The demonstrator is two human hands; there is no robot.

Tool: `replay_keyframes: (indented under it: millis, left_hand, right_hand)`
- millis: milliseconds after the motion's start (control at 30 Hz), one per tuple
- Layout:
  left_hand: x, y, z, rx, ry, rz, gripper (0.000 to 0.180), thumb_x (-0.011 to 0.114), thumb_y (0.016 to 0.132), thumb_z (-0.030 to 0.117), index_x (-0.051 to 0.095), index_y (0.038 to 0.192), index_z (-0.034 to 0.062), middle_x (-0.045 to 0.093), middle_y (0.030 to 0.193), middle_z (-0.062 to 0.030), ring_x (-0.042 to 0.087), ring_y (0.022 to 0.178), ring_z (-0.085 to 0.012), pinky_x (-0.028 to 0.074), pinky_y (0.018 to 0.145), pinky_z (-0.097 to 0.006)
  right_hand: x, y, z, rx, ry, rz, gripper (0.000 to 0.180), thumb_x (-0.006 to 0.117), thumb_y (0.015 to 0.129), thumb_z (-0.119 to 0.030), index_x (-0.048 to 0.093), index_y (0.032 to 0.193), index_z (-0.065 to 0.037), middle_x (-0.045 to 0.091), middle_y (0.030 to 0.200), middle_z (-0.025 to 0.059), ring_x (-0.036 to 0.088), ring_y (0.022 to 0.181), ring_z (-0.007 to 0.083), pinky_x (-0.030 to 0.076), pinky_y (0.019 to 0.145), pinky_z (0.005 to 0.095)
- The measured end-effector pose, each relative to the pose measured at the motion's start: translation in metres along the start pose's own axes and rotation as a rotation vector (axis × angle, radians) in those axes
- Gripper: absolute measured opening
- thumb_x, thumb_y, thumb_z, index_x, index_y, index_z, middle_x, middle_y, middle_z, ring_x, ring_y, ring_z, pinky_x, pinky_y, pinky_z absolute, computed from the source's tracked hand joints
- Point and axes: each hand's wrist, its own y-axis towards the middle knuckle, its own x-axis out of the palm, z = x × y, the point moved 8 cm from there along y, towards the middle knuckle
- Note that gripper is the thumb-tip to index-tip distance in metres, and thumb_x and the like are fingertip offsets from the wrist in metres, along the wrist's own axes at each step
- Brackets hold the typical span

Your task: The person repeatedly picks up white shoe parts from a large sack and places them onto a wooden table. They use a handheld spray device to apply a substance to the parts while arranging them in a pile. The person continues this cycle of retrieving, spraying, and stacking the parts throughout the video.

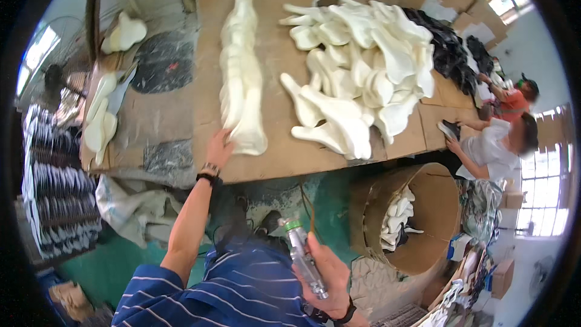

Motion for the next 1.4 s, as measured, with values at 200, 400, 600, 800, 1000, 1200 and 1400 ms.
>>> replay_keyframes:
  millis: [200, 400, 600, 800, 1000, 1200, 1400]
  left_hand:
    - [-0.014, -0.048, 0.101, -0.033, -0.047, -0.081, 0.047, 0.075, 0.077, 0.025, 0.066, 0.119, 0.0043, 0.062, 0.099, -0.0152, 0.058, 0.095, -0.0328, 0.049, 0.084, -0.044]
    - [0.06, 0.019, 0.224, -0.016, -0.475, -0.331, 0.046, 0.077, 0.083, 0.022, 0.064, 0.121, -0.0015, 0.066, 0.104, -0.0096, 0.06, 0.091, -0.0184, 0.051, 0.082, -0.035]
    - [0.106, 0.181, 0.484, 0.477, -0.849, -0.517, 0.084, 0.078, 0.088, 0.026, 0.033, 0.158, 0.0093, 0.044, 0.151, -0.0276, 0.057, 0.128, -0.0329, 0.051, 0.102, -0.039]
    - [0.11, 0.098, 0.491, 0.689, -0.454, -0.634, 0.045, 0.073, 0.092, 0.021, 0.065, 0.133, 0.0028, 0.073, 0.118, -0.0119, 0.068, 0.107, -0.0179, 0.053, 0.093, -0.032]
    - [0.045, 0.038, 0.236, 0.194, -0.459, -0.381, 0.027, 0.068, 0.093, 0.011, 0.07, 0.12, 0.0062, 0.075, 0.11, -0.0115, 0.071, 0.103, -0.0215, 0.056, 0.089, -0.036]
    - [-0.032, 0.045, 0.052, -0.046, 0.002, 0.132, 0.041, 0.064, 0.082, 0.0, 0.066, 0.122, 0.0062, 0.07, 0.114, -0.014, 0.067, 0.106, -0.029, 0.052, 0.094, -0.04]
    - [-0.009, 0.064, 0.005, -0.108, 0.084, 0.051, 0.05, 0.067, 0.078, 0.001, 0.061, 0.127, 0.0081, 0.068, 0.116, -0.0133, 0.065, 0.108, -0.0309, 0.052, 0.094, -0.042]
  right_hand:
    - [-0.011, -0.018, 0.025, 0.157, 0.048, 0.145, 0.065, 0.079, 0.078, 0.001, 0.056, 0.139, 0.005, 0.071, 0.097, 0.0179, 0.07, 0.082, 0.0305, 0.055, 0.075, 0.0335]
    - [-0.023, -0.044, 0.024, 0.313, 0.101, 0.338, 0.057, 0.077, 0.084, -0.001, 0.058, 0.138, 0.004, 0.071, 0.093, 0.015, 0.072, 0.081, 0.0246, 0.055, 0.075, 0.0313]
    - [-0.015, -0.055, 0.018, 0.316, 0.094, 0.359, 0.059, 0.077, 0.083, 0.001, 0.057, 0.139, 0.004, 0.072, 0.095, 0.0149, 0.073, 0.083, 0.0236, 0.055, 0.077, 0.0311]
    - [-0.022, -0.048, 0.014, 0.267, 0.03, 0.369, 0.061, 0.079, 0.082, -0.001, 0.057, 0.139, 0.004, 0.071, 0.098, 0.0179, 0.071, 0.083, 0.0274, 0.055, 0.076, 0.0318]
    - [-0.017, -0.025, -0.006, 0.122, 0.038, 0.24, 0.061, 0.08, 0.082, -0.004, 0.057, 0.138, 0.003, 0.071, 0.099, 0.0191, 0.071, 0.082, 0.0297, 0.055, 0.076, 0.0326]
    - [0.01, -0.028, 0.008, 0.189, 0.082, 0.006, 0.06, 0.079, 0.08, -0.003, 0.06, 0.136, 0.003, 0.07, 0.095, 0.0195, 0.07, 0.083, 0.0329, 0.055, 0.077, 0.0357]
    - [0.028, -0.015, 0.011, 0.237, 0.039, -0.124, 0.059, 0.078, 0.081, 0.0, 0.06, 0.137, 0.002, 0.07, 0.097, 0.0189, 0.07, 0.084, 0.0325, 0.054, 0.077, 0.0353]
